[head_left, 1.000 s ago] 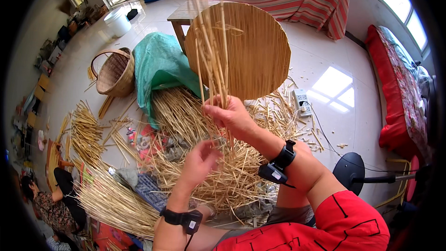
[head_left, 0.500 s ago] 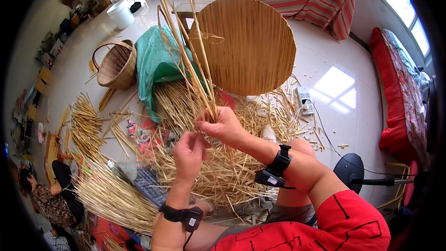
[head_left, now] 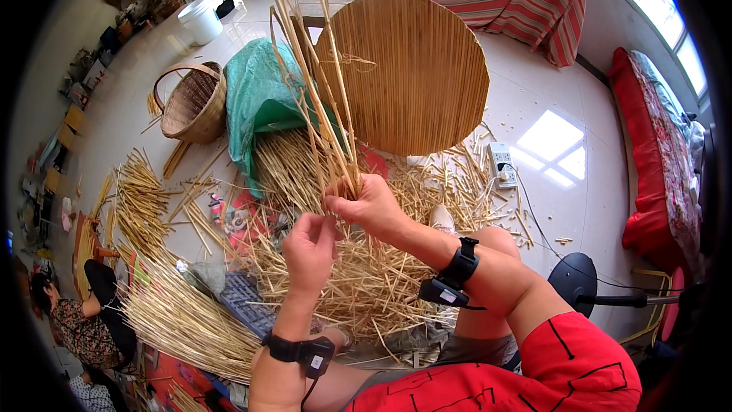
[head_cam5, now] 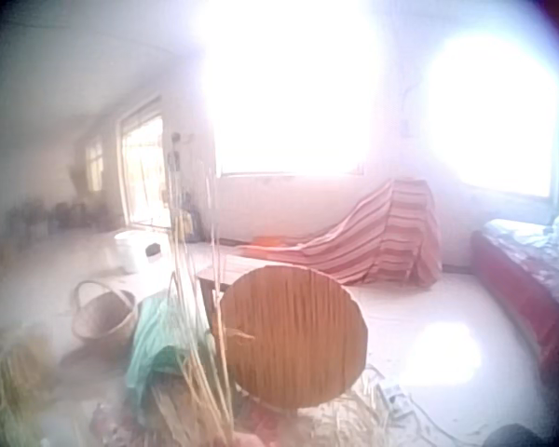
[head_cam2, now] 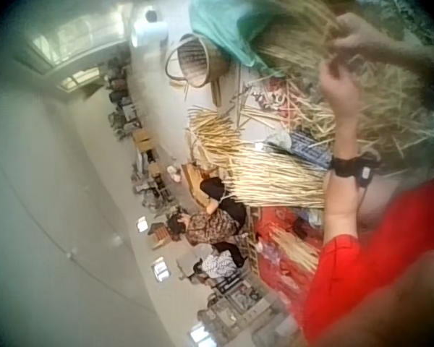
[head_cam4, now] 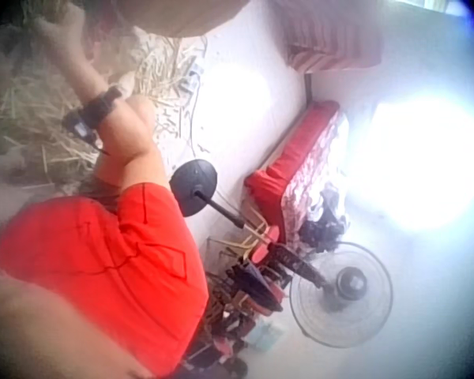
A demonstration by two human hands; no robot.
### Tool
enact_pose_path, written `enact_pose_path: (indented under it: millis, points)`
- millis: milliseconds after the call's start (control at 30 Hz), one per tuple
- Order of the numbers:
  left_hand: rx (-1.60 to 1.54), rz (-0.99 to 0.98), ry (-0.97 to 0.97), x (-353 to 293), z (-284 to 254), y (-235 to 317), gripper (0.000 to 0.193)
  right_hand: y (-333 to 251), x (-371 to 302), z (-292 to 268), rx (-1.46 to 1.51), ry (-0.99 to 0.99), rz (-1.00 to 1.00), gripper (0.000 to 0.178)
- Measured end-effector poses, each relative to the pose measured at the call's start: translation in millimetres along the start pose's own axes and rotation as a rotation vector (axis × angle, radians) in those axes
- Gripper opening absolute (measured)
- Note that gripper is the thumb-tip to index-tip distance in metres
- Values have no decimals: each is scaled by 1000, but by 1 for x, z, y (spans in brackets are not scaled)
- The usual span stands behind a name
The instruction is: The person weaves together individual stalks of dried grass by hand, adding them one at a time to form a bundle.
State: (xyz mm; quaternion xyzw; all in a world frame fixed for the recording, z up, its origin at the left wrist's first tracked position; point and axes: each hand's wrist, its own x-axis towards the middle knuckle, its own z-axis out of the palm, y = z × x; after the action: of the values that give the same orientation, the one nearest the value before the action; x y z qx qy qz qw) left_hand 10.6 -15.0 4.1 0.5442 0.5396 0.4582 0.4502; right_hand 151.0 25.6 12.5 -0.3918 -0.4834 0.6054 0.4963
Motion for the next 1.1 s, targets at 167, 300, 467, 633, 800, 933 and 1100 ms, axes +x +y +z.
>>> enact_pose_path:
  millis: [167, 300, 467, 633, 800, 933, 1100]
  points:
    - [51, 20, 26, 1, 1, -2, 16, 5, 3, -4, -46, -32, -14, 6]
    - [113, 75, -11, 1, 2, -4, 16, 6, 3, -6, -72, -19, -45, 5]
    - [81, 47, -49, -1, -1, -3, 15, 1, 3, -2, -52, -21, -32, 5]
    - [-22, 36, -75, 0, 1, 0, 15, -6, 0, -5, 103, -92, 83, 6]
    - [-115, 24, -110, -1, -1, 6, 14, -6, 0, -5, 211, -103, 123, 8]
    - [-117, 33, -74, -1, -1, 2, 12, 0, 2, -6, 164, -104, 93, 7]
    - [32, 63, -27, 0, -1, -2, 11, -1, 2, -5, 112, -95, 89, 3]
